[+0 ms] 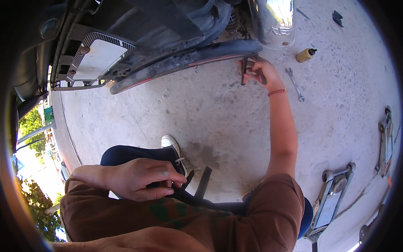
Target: The person works on the underside of a vehicle, using a wrench to loosen a bolt and then a screwdriver to adjust components. They briefly walk to a tool cart to retrieve a tool before returning to continue the repair.
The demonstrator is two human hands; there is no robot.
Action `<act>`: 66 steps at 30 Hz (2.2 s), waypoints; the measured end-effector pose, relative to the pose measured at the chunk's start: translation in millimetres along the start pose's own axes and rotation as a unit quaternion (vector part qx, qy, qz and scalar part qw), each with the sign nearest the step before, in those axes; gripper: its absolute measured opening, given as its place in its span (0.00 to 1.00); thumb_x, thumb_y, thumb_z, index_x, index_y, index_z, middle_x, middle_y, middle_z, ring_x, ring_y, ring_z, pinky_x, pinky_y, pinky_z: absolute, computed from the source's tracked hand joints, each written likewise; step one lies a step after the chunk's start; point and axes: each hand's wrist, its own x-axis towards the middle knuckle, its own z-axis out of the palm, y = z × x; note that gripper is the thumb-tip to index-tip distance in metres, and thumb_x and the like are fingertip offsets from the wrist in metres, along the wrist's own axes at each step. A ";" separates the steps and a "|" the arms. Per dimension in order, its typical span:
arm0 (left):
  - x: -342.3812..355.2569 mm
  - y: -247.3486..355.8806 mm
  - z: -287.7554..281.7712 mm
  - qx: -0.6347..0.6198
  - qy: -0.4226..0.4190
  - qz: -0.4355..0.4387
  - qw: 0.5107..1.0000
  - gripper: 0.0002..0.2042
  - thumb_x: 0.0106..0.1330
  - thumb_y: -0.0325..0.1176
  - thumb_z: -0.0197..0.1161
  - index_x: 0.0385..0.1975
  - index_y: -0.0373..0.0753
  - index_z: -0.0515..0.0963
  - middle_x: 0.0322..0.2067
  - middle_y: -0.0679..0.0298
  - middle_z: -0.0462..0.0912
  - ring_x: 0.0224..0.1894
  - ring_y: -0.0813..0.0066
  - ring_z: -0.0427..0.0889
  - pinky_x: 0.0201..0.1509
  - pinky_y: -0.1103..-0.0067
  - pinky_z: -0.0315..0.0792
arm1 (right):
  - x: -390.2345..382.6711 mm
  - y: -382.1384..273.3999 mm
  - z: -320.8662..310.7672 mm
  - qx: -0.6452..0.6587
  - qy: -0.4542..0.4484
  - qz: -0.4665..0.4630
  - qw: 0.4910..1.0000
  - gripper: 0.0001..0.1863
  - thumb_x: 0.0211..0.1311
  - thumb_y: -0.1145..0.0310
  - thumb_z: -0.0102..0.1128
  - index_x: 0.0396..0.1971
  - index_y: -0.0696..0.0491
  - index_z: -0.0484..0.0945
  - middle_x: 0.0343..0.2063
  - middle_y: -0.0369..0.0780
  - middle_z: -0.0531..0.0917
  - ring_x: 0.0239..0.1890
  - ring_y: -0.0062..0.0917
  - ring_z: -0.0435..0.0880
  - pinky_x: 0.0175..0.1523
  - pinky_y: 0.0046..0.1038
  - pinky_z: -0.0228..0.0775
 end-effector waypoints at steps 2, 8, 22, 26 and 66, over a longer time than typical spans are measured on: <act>0.4 -0.5 2.0 0.014 0.009 0.016 1.000 0.15 0.65 0.28 0.59 0.51 0.34 0.72 0.38 0.60 0.78 0.34 0.72 0.81 0.37 0.79 0.77 | 6.9 4.7 -3.7 0.045 -0.097 -0.001 0.994 0.27 0.46 0.82 0.42 0.52 0.63 0.69 0.53 0.52 0.76 0.38 0.29 0.79 0.49 0.37 0.78; 7.5 -1.4 2.9 0.042 0.012 0.044 0.998 0.15 0.65 0.29 0.60 0.51 0.34 0.72 0.38 0.61 0.77 0.33 0.72 0.81 0.36 0.78 0.77 | 45.9 30.8 -34.2 0.232 -0.192 -0.015 0.953 0.29 0.46 0.82 0.42 0.54 0.65 0.66 0.53 0.54 0.75 0.50 0.44 0.77 0.55 0.59 0.68; 15.8 -6.3 -3.0 0.073 0.004 0.042 0.996 0.16 0.66 0.31 0.59 0.52 0.35 0.72 0.37 0.60 0.75 0.33 0.69 0.80 0.36 0.75 0.76 | 60.3 38.6 -30.2 0.300 -0.280 -0.030 0.911 0.28 0.46 0.80 0.45 0.54 0.60 0.69 0.54 0.55 0.74 0.56 0.50 0.73 0.59 0.67 0.59; 16.7 -6.9 -5.0 0.083 -0.010 0.033 0.996 0.16 0.66 0.32 0.59 0.51 0.35 0.72 0.37 0.59 0.75 0.35 0.66 0.79 0.37 0.74 0.75 | 71.4 51.1 -31.5 0.377 -0.359 -0.029 0.854 0.27 0.46 0.78 0.46 0.52 0.63 0.69 0.52 0.55 0.75 0.56 0.49 0.73 0.56 0.58 0.68; 15.1 -13.2 -9.8 0.151 -0.072 0.028 0.986 0.16 0.66 0.36 0.59 0.50 0.37 0.72 0.35 0.59 0.74 0.37 0.64 0.78 0.39 0.74 0.76 | 43.6 14.4 -23.5 0.208 -0.236 -0.022 0.949 0.33 0.48 0.81 0.42 0.59 0.76 0.56 0.61 0.63 0.63 0.65 0.57 0.60 0.67 0.62 0.51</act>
